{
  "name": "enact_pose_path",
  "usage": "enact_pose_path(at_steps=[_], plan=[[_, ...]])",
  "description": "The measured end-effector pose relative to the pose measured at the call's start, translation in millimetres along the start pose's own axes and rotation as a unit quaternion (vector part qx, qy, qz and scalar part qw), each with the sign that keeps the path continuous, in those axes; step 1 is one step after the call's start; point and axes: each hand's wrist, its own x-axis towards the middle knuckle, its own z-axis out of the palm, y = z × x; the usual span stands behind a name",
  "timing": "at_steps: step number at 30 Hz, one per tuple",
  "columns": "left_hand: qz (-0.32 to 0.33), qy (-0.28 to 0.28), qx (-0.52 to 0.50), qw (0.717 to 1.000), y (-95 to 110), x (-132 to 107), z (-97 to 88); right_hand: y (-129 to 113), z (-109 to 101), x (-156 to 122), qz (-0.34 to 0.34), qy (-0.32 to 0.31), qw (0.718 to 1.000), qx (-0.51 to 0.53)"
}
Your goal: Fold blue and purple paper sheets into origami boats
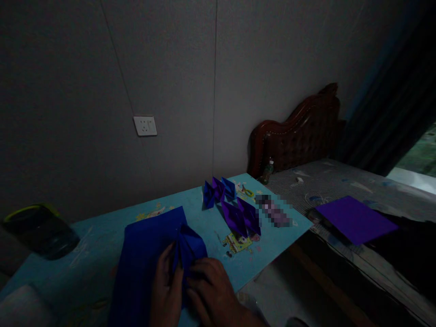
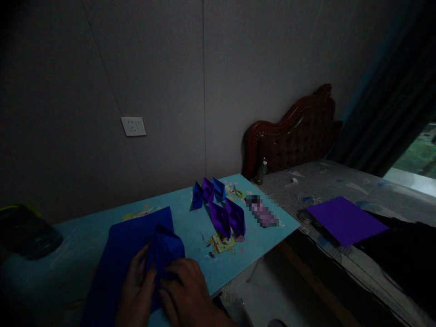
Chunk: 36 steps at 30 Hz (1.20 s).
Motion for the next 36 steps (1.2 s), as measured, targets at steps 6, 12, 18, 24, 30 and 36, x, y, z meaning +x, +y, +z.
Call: enact_pose_path(at_steps=[6,12,18,24,30,36], plan=[[0.031,0.02,0.185,0.982,-16.9,13.8,-9.9,4.4,-0.1,11.5,0.12,-0.005,0.993,0.008],[0.151,-0.035,0.287,0.945,-27.0,10.5,-5.6,2.8,1.4,33.7,0.233,-0.026,0.967,0.096],[0.08,-0.054,0.438,0.894,-19.4,14.2,-5.4,2.6,-1.0,31.7,0.193,-0.042,0.978,0.073],[0.002,-0.112,0.4,0.91,5.5,16.4,3.5,4.7,4.0,21.8,0.145,-0.032,0.989,0.019],[0.02,-0.107,0.359,0.927,-0.2,23.2,4.0,10.2,6.2,18.3,0.15,-0.023,0.988,0.038],[0.058,-0.076,0.381,0.92,-11.0,27.7,1.2,22.2,1.5,21.1,0.169,0.011,0.982,0.082]])
